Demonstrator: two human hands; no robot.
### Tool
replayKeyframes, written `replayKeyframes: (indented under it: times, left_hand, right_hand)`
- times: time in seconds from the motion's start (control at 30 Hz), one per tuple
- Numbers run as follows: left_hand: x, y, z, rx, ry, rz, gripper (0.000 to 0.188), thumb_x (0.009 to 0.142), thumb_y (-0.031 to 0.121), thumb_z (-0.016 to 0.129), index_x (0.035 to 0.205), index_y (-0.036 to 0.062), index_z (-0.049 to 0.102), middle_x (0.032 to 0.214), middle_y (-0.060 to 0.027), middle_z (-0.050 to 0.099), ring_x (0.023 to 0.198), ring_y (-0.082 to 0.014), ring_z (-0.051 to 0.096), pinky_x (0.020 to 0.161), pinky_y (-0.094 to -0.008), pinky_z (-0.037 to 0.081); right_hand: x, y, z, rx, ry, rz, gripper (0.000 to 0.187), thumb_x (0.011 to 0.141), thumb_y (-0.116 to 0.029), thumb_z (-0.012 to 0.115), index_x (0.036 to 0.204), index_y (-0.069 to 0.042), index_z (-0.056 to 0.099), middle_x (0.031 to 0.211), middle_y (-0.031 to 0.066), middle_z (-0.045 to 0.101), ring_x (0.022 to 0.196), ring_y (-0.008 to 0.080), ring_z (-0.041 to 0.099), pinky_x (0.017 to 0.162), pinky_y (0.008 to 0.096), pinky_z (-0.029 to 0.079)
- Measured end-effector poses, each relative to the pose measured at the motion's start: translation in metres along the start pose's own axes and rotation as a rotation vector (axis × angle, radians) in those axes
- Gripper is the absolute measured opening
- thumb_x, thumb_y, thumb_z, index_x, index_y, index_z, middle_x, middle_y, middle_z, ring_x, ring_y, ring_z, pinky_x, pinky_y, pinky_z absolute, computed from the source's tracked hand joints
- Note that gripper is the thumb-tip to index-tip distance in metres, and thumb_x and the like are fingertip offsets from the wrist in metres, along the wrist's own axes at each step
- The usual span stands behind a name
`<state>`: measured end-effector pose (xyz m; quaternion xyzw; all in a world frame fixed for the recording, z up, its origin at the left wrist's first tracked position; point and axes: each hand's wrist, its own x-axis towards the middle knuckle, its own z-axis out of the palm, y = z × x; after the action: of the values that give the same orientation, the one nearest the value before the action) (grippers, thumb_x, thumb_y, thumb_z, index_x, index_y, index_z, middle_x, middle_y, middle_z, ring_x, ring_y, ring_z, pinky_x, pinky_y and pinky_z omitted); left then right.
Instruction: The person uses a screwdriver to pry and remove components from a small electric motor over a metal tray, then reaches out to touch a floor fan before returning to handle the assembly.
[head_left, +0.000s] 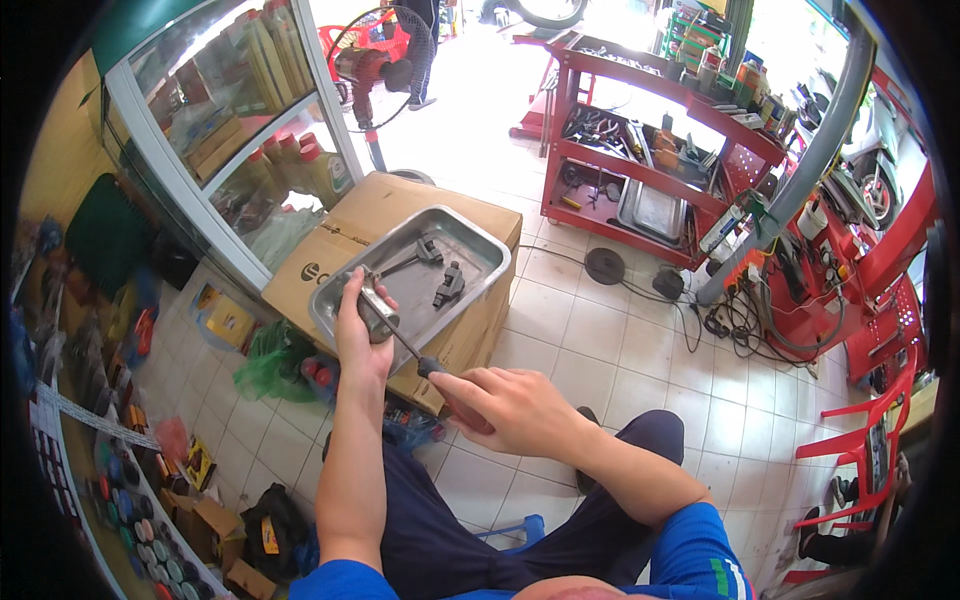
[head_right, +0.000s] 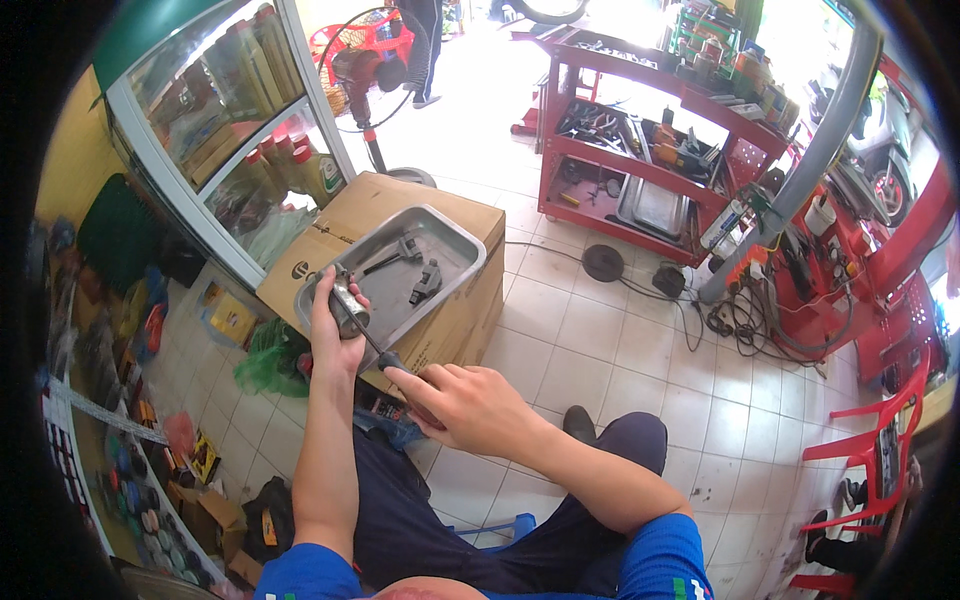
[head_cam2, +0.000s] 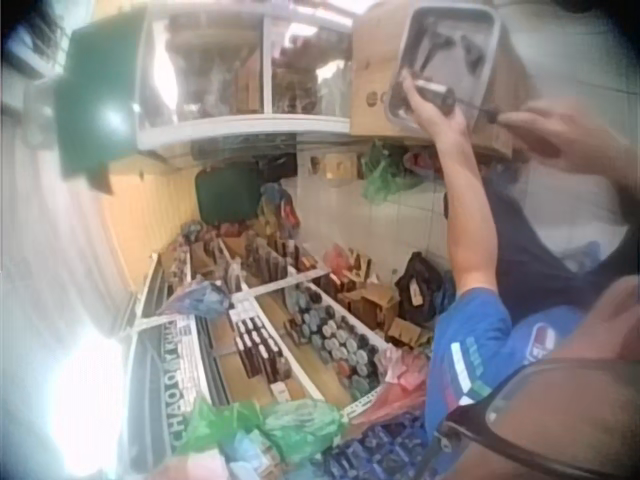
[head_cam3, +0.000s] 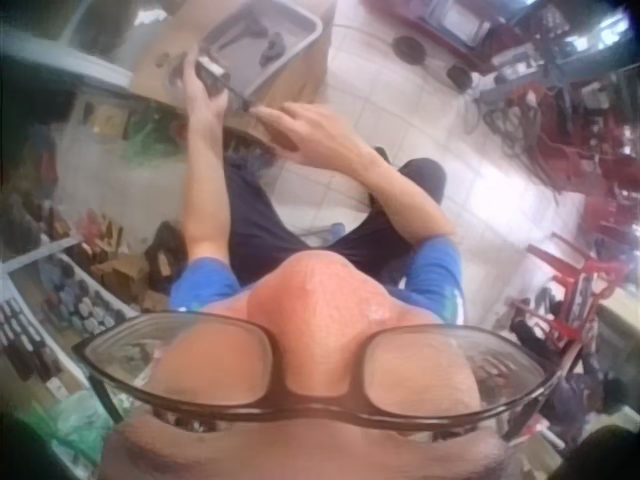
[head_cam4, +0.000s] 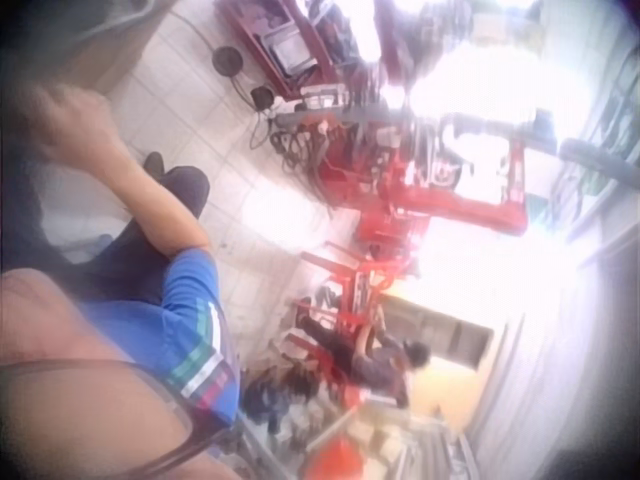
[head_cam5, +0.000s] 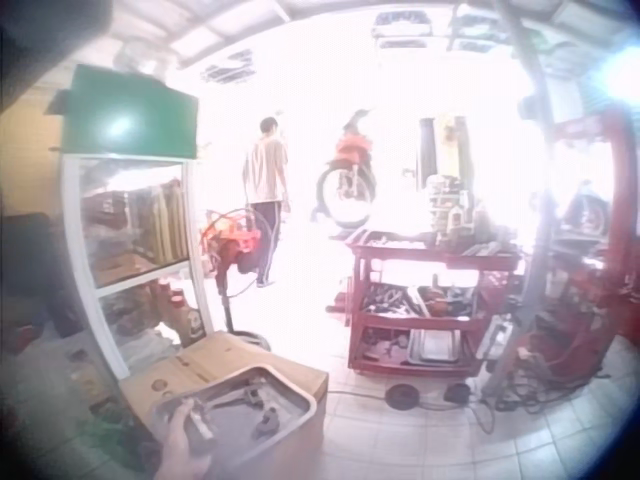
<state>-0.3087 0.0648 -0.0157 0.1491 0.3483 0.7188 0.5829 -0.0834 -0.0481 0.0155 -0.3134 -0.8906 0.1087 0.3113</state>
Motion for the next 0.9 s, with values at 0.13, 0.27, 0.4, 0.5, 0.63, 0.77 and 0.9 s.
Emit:
replayKeyframes:
  times: [0.13,0.27,0.4,0.5,0.63,0.77,0.9]
  left_hand:
    - [-0.001,-0.007,0.000,0.028,0.027,-0.009,0.026,0.092,0.026,0.075,0.104,0.0071,0.061,0.088,-0.0041,0.064,0.075,-0.0107,0.063,0.063,-0.0248,0.053]
    - [-0.010,-0.016,0.011,-0.003,0.013,-0.015,0.027,0.092,0.026,0.076,0.104,0.0072,0.061,0.088,-0.0039,0.064,0.075,-0.0110,0.063,0.063,-0.0248,0.053]
    - [-0.010,-0.020,0.013,-0.043,0.023,-0.005,0.026,0.090,0.022,0.078,0.105,0.0082,0.061,0.089,-0.0036,0.064,0.076,-0.0125,0.063,0.065,-0.0280,0.054]
    - [-0.007,-0.020,0.014,-0.027,0.099,0.034,0.027,0.090,0.020,0.079,0.105,0.0080,0.061,0.092,-0.0040,0.064,0.079,-0.0128,0.063,0.067,-0.0292,0.054]
    - [-0.006,-0.015,0.012,-0.030,0.081,0.045,0.026,0.089,0.019,0.078,0.105,0.0069,0.061,0.094,-0.0040,0.063,0.082,-0.0126,0.063,0.069,-0.0287,0.055]
    - [0.000,-0.010,0.006,-0.067,0.042,-0.010,0.025,0.090,0.020,0.076,0.105,0.0078,0.061,0.093,-0.0036,0.064,0.081,-0.0119,0.063,0.070,-0.0280,0.054]
    - [0.000,-0.005,0.003,-0.077,0.026,-0.024,0.026,0.089,0.021,0.077,0.105,0.0083,0.060,0.092,-0.0031,0.064,0.081,-0.0114,0.064,0.069,-0.0271,0.054]
  right_hand:
    - [0.002,0.001,-0.006,0.013,0.140,-0.036,0.056,0.084,-0.017,0.073,0.136,-0.012,0.055,0.095,0.0087,0.065,0.074,0.0261,0.068,0.068,0.0351,0.056]
    - [-0.002,0.000,-0.013,0.197,0.082,0.115,0.049,0.087,-0.014,0.070,0.134,-0.010,0.056,0.091,0.0085,0.064,0.067,0.0226,0.066,0.065,0.0334,0.055]
    - [-0.002,0.003,0.011,1.157,0.269,0.554,0.043,0.099,-0.028,0.054,0.137,-0.008,0.052,0.087,0.0074,0.061,0.065,0.0193,0.061,0.062,0.0347,0.050]
    - [-0.002,0.008,0.011,1.854,0.260,0.933,0.056,0.103,-0.044,0.032,0.145,-0.009,0.044,0.087,0.0087,0.058,0.065,0.0201,0.054,0.064,0.0339,0.045]
    - [-0.005,0.010,0.018,1.896,0.244,0.939,0.054,0.103,-0.044,0.039,0.145,-0.010,0.043,0.090,0.0076,0.059,0.066,0.0190,0.054,0.063,0.0330,0.046]
    - [-0.003,0.003,0.012,1.397,0.194,0.712,0.052,0.098,-0.030,0.063,0.142,-0.011,0.045,0.092,0.0062,0.061,0.073,0.0195,0.061,0.062,0.0339,0.050]
    - [-0.005,0.007,0.009,0.395,0.221,0.210,0.065,0.082,-0.013,0.080,0.137,-0.009,0.046,0.094,0.0098,0.063,0.079,0.0251,0.067,0.064,0.0359,0.053]
